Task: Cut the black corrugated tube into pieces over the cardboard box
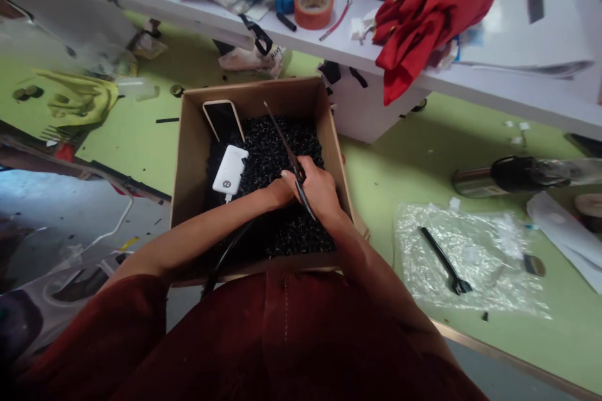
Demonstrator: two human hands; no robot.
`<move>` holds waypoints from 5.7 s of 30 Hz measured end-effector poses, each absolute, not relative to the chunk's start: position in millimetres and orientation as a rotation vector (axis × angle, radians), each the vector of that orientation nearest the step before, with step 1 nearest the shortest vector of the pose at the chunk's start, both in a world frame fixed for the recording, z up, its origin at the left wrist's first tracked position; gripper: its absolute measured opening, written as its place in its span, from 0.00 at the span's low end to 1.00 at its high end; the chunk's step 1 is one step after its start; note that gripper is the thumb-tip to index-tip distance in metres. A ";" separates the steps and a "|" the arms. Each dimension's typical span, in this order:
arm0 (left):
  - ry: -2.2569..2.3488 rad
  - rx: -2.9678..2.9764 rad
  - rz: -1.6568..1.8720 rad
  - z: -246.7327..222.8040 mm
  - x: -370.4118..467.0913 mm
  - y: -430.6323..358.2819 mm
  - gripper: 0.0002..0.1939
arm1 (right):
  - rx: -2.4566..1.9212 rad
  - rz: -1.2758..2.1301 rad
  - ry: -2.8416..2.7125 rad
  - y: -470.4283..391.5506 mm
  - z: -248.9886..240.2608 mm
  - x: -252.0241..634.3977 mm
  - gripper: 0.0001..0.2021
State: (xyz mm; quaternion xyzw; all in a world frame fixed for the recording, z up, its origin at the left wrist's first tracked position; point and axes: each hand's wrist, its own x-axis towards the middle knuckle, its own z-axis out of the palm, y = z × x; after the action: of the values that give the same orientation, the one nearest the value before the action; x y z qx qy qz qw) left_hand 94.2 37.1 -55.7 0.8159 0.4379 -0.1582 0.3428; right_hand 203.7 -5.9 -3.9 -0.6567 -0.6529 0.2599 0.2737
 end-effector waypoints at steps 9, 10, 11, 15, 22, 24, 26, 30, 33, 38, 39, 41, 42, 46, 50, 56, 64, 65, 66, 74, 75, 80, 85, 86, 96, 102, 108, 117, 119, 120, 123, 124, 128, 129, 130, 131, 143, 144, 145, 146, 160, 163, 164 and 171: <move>0.879 2.221 -0.617 -14.6 89.2 -14.2 0.23 | -1.789 0.644 -1.595 -2.0 -9.7 211.8 0.19; 0.875 2.217 -0.579 -12.6 86.2 -16.1 0.24 | -1.791 0.641 -1.594 -1.9 -10.6 211.9 0.19; 0.879 2.212 -0.540 -11.5 83.1 -17.3 0.25 | -1.792 0.643 -1.593 -1.8 -11.2 211.8 0.19; 0.973 2.176 -0.441 -13.5 70.8 -9.9 0.34 | -1.788 0.660 -1.588 -1.7 -11.2 210.6 0.18; 1.365 2.131 -0.062 -37.8 58.4 63.5 0.16 | -1.792 0.680 -1.580 -1.1 -9.6 209.9 0.17; 1.481 2.112 0.011 -47.3 59.5 87.1 0.14 | -1.778 0.698 -1.582 -1.1 -8.5 210.0 0.17; 1.562 2.114 0.043 -56.3 63.5 105.8 0.13 | -1.772 0.705 -1.589 -1.0 -6.8 210.0 0.17; 1.674 2.126 -0.051 -69.9 75.9 127.1 0.15 | -1.792 0.700 -1.619 -1.2 -3.1 209.7 0.17; 1.670 2.175 -0.074 -74.9 84.7 132.8 0.16 | -1.814 0.691 -1.653 -1.1 -2.5 209.6 0.18; 1.607 2.169 -0.206 -74.1 93.5 125.8 0.18 | -1.839 0.677 -1.700 -0.1 -4.2 210.4 0.19; 1.583 2.170 -0.214 -73.1 93.8 122.1 0.18 | -1.840 0.680 -1.703 0.0 -4.0 210.4 0.18; 1.526 2.181 -0.212 -70.5 92.9 113.8 0.17 | -1.841 0.688 -1.699 0.1 -3.3 210.0 0.18; 1.494 2.187 -0.201 -69.1 91.5 109.9 0.16 | -1.842 0.694 -1.694 0.1 -2.8 209.7 0.17; 1.379 2.116 -0.010 -58.9 81.0 101.7 0.13 | -1.844 0.716 -1.665 -0.1 -2.3 208.7 0.17; 1.384 1.860 0.283 -33.3 63.2 99.8 0.10 | -1.831 0.709 -1.629 -0.6 -4.0 208.9 0.17; 1.422 1.531 0.610 15.3 31.1 72.4 0.17 | -1.807 0.727 -1.621 -2.6 -11.5 211.1 0.23; 1.466 1.396 0.663 38.1 10.6 35.2 0.19 | -1.818 0.729 -1.663 -1.6 -14.6 210.7 0.24; 1.455 1.379 0.660 40.3 10.2 31.8 0.18 | -1.822 0.719 -1.665 -0.9 -14.1 211.0 0.24; 1.438 1.353 0.665 41.8 10.1 28.5 0.18 | -1.823 0.713 -1.662 -0.1 -13.9 211.7 0.24; 1.145 0.820 0.910 15.1 7.2 22.3 0.09 | -1.693 0.813 -1.658 -0.5 -18.7 211.4 0.25; 1.112 0.752 0.924 10.2 5.6 24.0 0.08 | -1.680 0.834 -1.674 -2.2 -18.6 208.3 0.25; 1.052 0.552 0.934 0.3 -0.1 29.4 0.08 | -1.636 0.926 -1.806 -11.2 -19.4 190.5 0.28; 1.043 0.505 0.947 4.8 2.9 27.3 0.06 | -1.644 0.904 -1.944 -14.6 -22.3 183.4 0.27; 1.041 0.498 0.952 5.2 3.7 26.8 0.06 | -1.644 0.892 -1.964 -14.7 -22.7 183.3 0.27; 1.096 0.521 1.025 1.6 4.9 25.1 0.08 | -1.643 0.874 -2.059 -15.8 -26.6 185.3 0.30; 1.129 0.560 1.048 2.1 7.1 24.5 0.07 | -1.682 0.899 -2.083 -16.4 -22.4 184.3 0.28; 1.141 0.585 1.057 0.1 8.0 24.4 0.07 | -1.687 0.906 -2.101 -16.0 -20.7 184.2 0.28; 1.187 0.667 1.039 1.9 16.0 19.9 0.07 | -1.705 0.909 -2.098 -15.7 -20.9 184.1 0.27; 1.194 0.667 1.037 1.9 16.4 19.8 0.07 | -1.717 0.908 -2.094 -15.6 -20.3 183.5 0.25; 1.198 0.668 1.038 1.6 16.4 19.9 0.07 | -1.723 0.908 -2.094 -15.6 -19.9 183.2 0.24; 1.211 0.673 1.041 -0.2 16.1 20.1 0.07 | -1.719 0.917 -2.095 -16.0 -18.4 182.2 0.21; 1.216 0.674 1.040 -0.8 16.1 20.0 0.08 | -1.710 0.920 -2.095 -16.2 -18.0 182.0 0.21; 1.217 0.677 1.037 -2.2 16.5 19.6 0.08 | -1.689 0.936 -2.099 -16.3 -16.5 181.8 0.18; 1.215 0.679 1.039 -2.2 16.7 19.5 0.07 | -1.690 0.943 -2.101 -16.2 -16.0 181.8 0.18; 1.213 0.681 1.041 -2.2 17.0 19.3 0.07 | -1.691 0.952 -2.105 -16.0 -15.5 181.9 0.18; 1.212 0.683 1.044 -2.2 17.3 19.2 0.07 | -1.691 0.961 -2.108 -15.8 -14.9 181.8 0.17; 1.249 0.693 1.044 -1.9 18.1 19.2 0.06 | -1.758 0.934 -2.091 -18.2 -12.2 177.7 0.13; 1.253 0.692 1.043 -2.5 18.1 19.3 0.06 | -1.765 0.929 -2.097 -18.2 -12.2 177.5 0.13; 1.255 0.692 1.043 -3.0 18.0 19.4 0.06 | -1.771 0.923 -2.102 -18.3 -12.3 177.4 0.13; 1.255 0.693 1.043 -3.6 18.0 19.5 0.06 | -1.777 0.919 -2.105 -18.3 -12.5 177.3 0.13; 1.297 0.744 1.044 -11.4 15.4 22.2 0.06 | -1.797 0.867 -2.067 -19.7 -21.7 175.5 0.11; 1.321 0.767 0.992 -13.5 15.0 22.8 0.05 | -1.836 0.820 -2.043 -18.2 -22.7 177.3 0.12; 1.324 0.779 0.966 -13.7 15.0 22.9 0.06 | -1.860 0.794 -2.029 -17.4 -22.5 178.4 0.12; 1.260 0.962 0.797 -5.9 12.3 22.5 0.08 | -1.928 0.683 -1.949 -12.0 -17.8 186.9 0.15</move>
State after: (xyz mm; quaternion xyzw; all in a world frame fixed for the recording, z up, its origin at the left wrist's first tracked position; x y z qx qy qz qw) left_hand 12.3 22.5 -5.9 0.4204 0.5504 0.3484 0.6316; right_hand 186.9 -12.0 -17.8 -0.6740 -0.6813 0.2386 0.1573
